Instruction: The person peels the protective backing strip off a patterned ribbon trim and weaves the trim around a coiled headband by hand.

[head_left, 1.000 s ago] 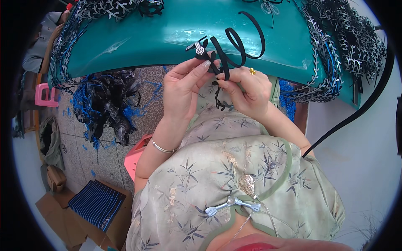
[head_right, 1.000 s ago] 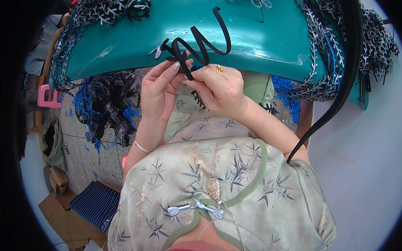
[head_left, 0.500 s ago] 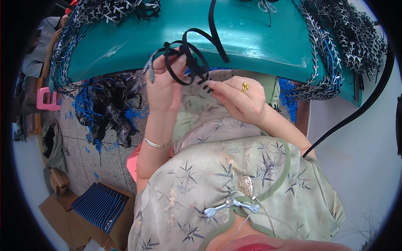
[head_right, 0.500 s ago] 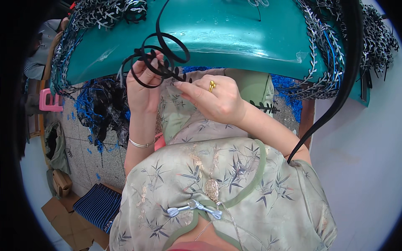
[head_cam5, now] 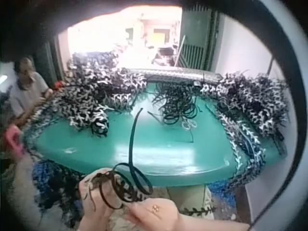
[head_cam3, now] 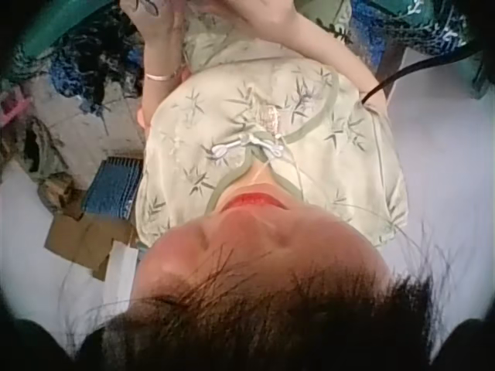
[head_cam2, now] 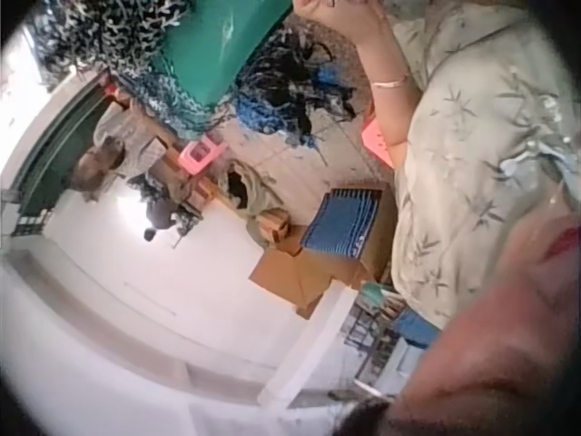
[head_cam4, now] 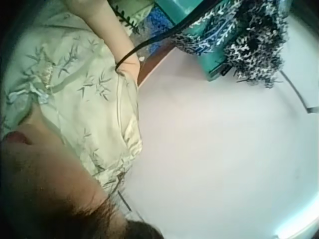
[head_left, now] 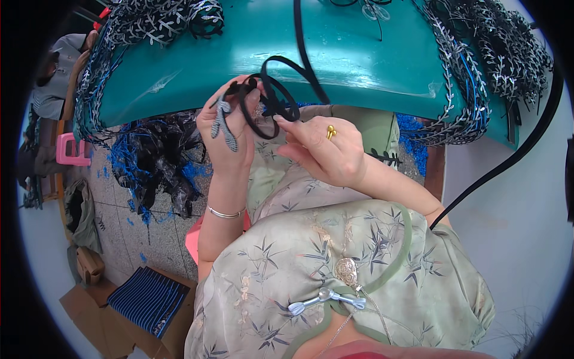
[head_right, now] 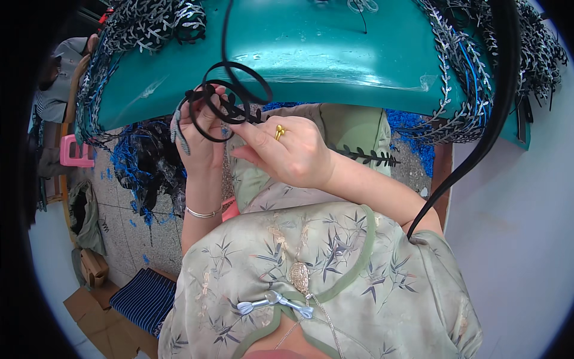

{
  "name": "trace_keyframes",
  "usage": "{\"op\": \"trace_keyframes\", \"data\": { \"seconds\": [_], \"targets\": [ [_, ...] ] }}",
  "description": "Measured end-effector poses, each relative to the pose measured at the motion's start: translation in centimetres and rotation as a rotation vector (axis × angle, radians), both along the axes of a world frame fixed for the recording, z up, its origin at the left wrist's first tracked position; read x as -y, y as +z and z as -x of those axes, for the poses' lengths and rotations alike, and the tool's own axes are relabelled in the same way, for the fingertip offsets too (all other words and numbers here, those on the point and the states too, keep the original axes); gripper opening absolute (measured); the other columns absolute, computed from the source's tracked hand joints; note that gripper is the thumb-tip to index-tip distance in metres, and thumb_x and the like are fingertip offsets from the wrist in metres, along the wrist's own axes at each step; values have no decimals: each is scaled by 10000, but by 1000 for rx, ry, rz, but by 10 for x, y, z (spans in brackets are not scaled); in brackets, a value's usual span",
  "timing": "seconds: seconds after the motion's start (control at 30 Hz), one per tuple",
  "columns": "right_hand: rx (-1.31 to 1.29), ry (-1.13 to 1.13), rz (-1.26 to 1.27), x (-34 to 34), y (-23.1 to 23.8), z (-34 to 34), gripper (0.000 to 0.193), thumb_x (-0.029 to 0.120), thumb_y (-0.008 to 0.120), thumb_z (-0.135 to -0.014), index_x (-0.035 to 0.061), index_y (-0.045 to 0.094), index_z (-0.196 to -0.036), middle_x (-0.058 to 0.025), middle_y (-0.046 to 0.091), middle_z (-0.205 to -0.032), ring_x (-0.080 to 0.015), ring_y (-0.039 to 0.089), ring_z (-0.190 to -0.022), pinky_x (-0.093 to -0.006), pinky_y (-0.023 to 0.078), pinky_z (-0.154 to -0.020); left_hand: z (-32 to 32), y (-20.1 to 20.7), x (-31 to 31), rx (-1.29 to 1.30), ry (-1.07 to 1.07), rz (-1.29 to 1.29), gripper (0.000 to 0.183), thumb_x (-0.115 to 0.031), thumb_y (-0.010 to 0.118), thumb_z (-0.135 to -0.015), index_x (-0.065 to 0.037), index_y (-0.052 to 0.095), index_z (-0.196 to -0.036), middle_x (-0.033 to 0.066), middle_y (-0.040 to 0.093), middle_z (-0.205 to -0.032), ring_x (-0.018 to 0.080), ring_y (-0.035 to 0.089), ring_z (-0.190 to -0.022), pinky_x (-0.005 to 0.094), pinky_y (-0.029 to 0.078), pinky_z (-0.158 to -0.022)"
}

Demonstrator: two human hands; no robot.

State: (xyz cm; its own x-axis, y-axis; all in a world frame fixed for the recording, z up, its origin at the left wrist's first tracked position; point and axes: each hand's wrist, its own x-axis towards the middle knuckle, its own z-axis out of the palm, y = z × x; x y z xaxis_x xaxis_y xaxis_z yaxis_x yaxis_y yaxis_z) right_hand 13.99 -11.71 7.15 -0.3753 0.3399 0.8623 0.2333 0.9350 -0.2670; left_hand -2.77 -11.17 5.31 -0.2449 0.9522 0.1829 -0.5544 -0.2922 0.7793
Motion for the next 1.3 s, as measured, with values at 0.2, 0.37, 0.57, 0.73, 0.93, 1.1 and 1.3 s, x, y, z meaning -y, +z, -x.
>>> {"op": "trace_keyframes", "data": {
  "seconds": [0.2, 0.37, 0.57, 0.73, 0.93, 1.1, 1.3],
  "targets": [
    [49, -82, -91, -4, 2, 1, 332, 82, 775, -651, -57, 616, -907, -38, 542, -628, -168, 515, -504, -288, 463, -448, -6, 5, 1, -144, 21, -90, 236, 101, 636, -817, 56, 645, -1048, 184, 632, -1111, 233, 651, -977, 301, 556, -860],
    [12, -62, -103, -6, -3, 1, 261, 32, 732, -615, -40, 614, -837, -43, 536, -617, -173, 527, -508, -298, 457, -435, -6, 6, 2, 68, -88, 46, 230, 42, 626, -852, 69, 630, -1080, 213, 590, -1208, 237, 642, -1008, 299, 558, -853],
    [3, -50, -113, -12, -4, 1, 232, 26, 712, -626, -43, 613, -824, -45, 534, -607, -172, 534, -508, -298, 449, -423, -9, 0, 9, 101, -136, 48, 216, -28, 628, -882, 49, 631, -1084, 170, 652, -1104, 238, 662, -955, 314, 555, -820],
    [22, -65, -114, -13, -4, 0, 227, 26, 718, -630, -38, 613, -821, -41, 528, -598, -171, 532, -505, -293, 443, -414, -12, 11, 13, 119, -166, 116, 176, -23, 627, -886, 31, 636, -1053, 137, 678, -1007, 238, 668, -924, 338, 553, -809],
    [16, -82, -99, -11, -1, -2, 222, 36, 731, -643, -27, 612, -819, -38, 527, -596, -170, 524, -499, -288, 433, -410, -18, 14, 18, 92, -135, 170, 168, -1, 620, -884, 27, 636, -1049, 123, 678, -993, 238, 668, -916, 344, 551, -822],
    [23, -96, -63, -8, 4, -5, 227, 46, 747, -653, -21, 607, -820, -48, 540, -603, -173, 524, -490, -284, 430, -415, -19, 8, 18, 106, -142, 168, 179, 22, 617, -877, 34, 635, -1054, 126, 676, -1007, 231, 668, -921, 353, 551, -833],
    [19, -95, 73, -7, 8, -7, 229, 47, 767, -675, -16, 591, -806, -80, 553, -603, -206, 555, -487, -304, 437, -428, -16, -4, 17, 74, -129, 117, 244, 75, 599, -863, 50, 627, -1104, 134, 672, -1031, 180, 663, -916, 292, 545, -833]
  ]
}}
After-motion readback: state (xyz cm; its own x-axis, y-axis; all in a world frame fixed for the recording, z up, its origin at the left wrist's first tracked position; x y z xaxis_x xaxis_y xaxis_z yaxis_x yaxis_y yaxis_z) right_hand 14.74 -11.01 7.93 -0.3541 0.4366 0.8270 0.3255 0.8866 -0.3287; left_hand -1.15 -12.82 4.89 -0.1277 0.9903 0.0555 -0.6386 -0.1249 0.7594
